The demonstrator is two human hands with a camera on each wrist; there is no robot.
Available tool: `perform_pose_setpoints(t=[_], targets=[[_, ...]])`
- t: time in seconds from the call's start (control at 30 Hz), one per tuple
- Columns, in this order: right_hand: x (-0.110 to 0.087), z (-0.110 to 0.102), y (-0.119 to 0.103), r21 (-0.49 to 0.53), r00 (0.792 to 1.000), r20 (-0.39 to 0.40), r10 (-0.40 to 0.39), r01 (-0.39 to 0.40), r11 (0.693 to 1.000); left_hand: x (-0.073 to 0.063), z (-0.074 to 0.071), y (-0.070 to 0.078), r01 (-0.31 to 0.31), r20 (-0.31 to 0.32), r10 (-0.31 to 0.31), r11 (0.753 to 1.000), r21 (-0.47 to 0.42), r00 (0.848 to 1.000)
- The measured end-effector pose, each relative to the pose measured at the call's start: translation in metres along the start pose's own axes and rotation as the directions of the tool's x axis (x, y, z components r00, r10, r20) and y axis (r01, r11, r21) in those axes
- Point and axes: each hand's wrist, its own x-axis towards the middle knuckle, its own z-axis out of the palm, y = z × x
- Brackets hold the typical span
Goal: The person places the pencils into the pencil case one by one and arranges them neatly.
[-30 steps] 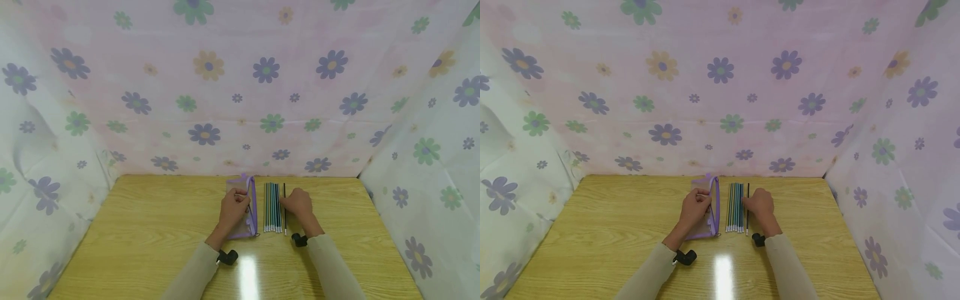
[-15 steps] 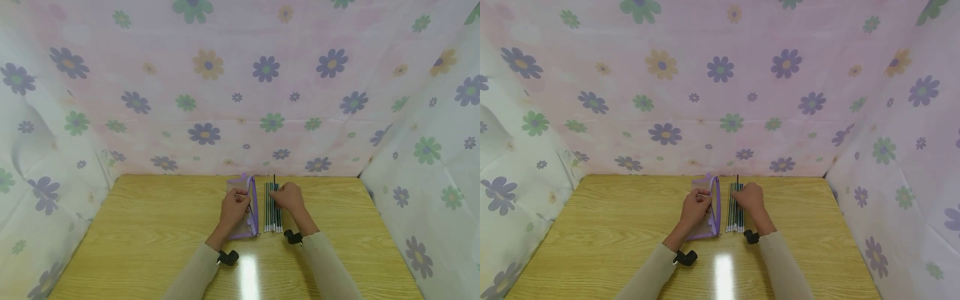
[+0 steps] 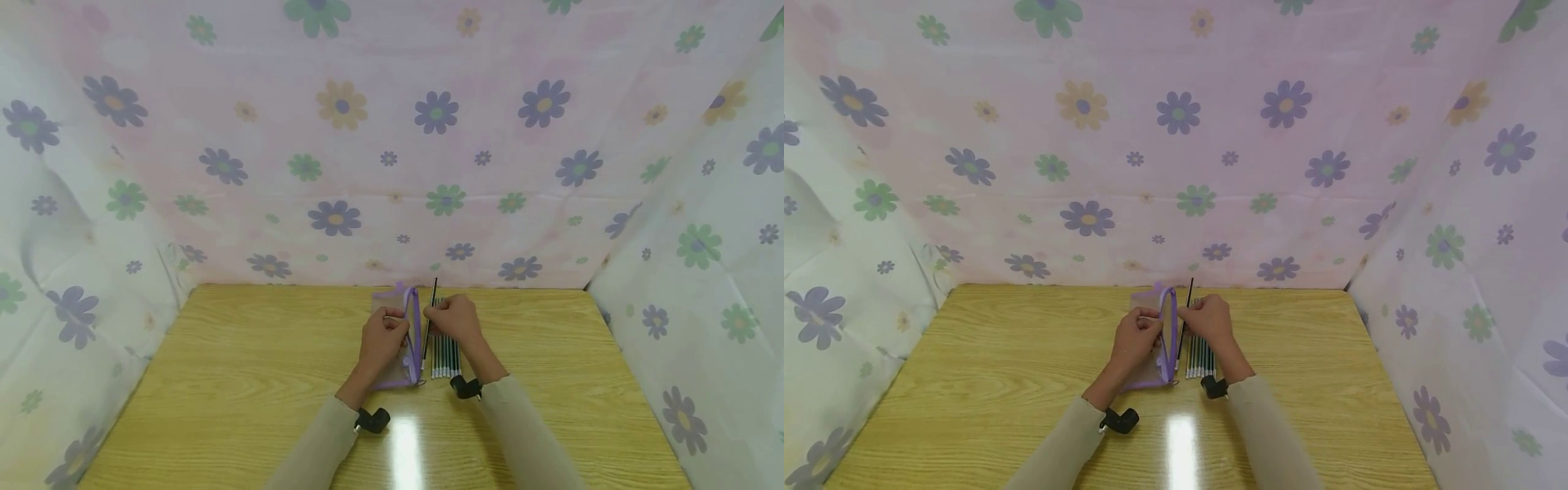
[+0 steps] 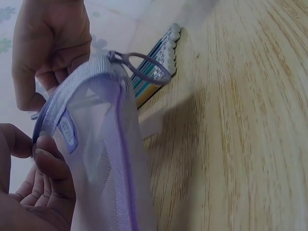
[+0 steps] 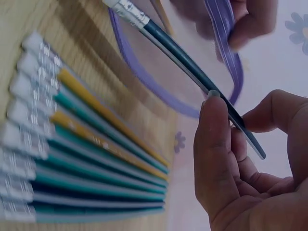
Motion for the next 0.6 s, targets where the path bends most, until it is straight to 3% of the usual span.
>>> perform_pose_setpoints(t=[0.27,0.6], targets=[[0.0,0.013,-0.001,0.04,0.999,0.039,-0.027,0.026,0.999,0.0,0.002,0.0,0.01,-0.005,-0.01,1.0,-0.004,1.0],[0.003,0.024,0.005,0.024,0.994,0.107,-0.004,0.001,1.0,0.001,0.002,0.0,0.008,-0.019,-0.008,1.0,-0.004,1.0]])
